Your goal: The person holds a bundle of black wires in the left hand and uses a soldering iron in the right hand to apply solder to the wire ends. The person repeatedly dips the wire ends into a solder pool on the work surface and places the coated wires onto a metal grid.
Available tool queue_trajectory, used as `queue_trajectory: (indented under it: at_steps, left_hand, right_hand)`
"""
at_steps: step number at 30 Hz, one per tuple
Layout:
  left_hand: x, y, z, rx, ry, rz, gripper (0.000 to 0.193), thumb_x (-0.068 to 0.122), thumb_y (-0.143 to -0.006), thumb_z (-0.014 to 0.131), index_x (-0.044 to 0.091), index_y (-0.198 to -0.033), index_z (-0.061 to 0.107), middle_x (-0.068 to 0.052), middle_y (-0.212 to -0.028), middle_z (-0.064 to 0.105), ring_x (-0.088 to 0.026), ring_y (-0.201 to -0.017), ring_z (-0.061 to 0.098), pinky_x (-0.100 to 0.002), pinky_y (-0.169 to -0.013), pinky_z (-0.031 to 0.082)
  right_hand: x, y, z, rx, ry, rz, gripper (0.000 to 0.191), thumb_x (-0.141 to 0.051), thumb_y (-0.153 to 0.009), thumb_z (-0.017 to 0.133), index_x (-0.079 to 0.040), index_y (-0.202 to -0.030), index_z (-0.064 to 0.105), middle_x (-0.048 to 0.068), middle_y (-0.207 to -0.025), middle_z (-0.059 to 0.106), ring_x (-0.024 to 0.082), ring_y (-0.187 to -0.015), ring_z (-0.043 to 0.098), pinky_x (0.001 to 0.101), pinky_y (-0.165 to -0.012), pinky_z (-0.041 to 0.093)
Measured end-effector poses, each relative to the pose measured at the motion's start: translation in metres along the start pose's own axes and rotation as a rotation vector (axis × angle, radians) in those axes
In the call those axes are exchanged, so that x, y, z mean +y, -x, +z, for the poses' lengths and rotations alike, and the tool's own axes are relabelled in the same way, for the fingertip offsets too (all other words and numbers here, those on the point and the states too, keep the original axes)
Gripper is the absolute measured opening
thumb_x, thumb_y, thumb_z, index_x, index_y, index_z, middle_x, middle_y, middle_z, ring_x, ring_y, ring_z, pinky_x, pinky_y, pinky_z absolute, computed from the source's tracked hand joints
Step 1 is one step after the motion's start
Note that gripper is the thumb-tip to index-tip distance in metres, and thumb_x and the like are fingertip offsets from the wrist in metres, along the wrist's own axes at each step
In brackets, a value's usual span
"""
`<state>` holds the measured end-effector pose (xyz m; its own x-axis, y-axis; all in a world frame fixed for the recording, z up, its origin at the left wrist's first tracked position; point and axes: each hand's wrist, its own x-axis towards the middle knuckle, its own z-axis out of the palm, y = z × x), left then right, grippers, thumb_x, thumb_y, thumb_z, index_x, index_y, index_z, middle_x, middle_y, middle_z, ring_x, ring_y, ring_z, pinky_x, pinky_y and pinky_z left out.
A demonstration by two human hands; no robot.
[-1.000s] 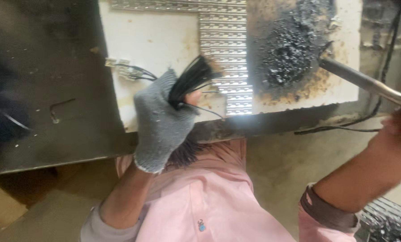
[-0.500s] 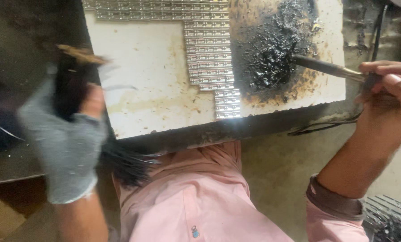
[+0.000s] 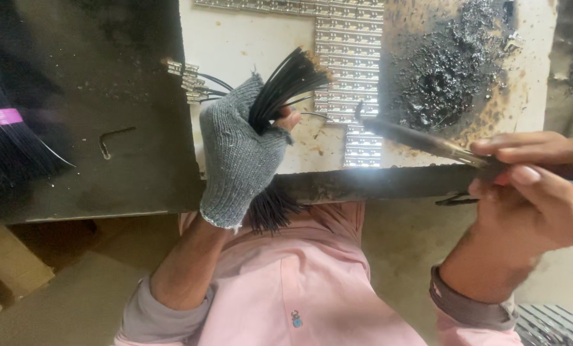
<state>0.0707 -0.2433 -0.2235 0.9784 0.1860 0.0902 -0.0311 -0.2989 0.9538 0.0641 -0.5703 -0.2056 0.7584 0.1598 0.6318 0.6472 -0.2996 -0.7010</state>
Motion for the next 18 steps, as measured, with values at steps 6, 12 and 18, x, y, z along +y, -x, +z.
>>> queue_trajectory:
  at_steps: [6, 12, 18]
  left_hand:
    - [0.003, 0.002, -0.001, 0.037, -0.133, 0.06, 0.013, 0.009, -0.087, 0.081, 0.002, -0.089, 0.07, -0.01, -0.075, 0.072, -0.017, -0.065, 0.072, -0.033, -0.061, 0.055]
    - [0.004, 0.001, 0.001, 0.039, -0.211, 0.053, 0.012, 0.01, -0.088, 0.08, 0.002, -0.092, 0.072, -0.012, -0.071, 0.07, -0.019, -0.062, 0.07, -0.034, -0.059, 0.054]
    - [0.002, 0.001, -0.001, 0.02, -0.157, 0.054, 0.017, 0.013, -0.087, 0.079, 0.002, -0.099, 0.071, -0.011, -0.075, 0.071, -0.018, -0.063, 0.071, -0.032, -0.06, 0.055]
  right_hand:
    - [-0.012, -0.031, 0.022, -0.183, 0.084, -0.1, 0.025, 0.016, -0.102, 0.063, -0.002, -0.119, 0.059, 0.022, -0.102, 0.061, 0.034, -0.093, 0.077, 0.0269, -0.056, 0.061]
    - [-0.019, -0.042, 0.034, -0.248, 0.088, -0.117, 0.023, 0.015, -0.102, 0.063, -0.004, -0.113, 0.057, 0.021, -0.1, 0.059, 0.035, -0.089, 0.075, 0.0257, -0.054, 0.06]
    - [-0.032, -0.044, 0.039, -0.132, -0.113, 0.247, 0.021, 0.014, -0.103, 0.057, -0.002, -0.09, 0.063, 0.025, -0.094, 0.064, 0.033, -0.081, 0.075, 0.0253, -0.054, 0.059]
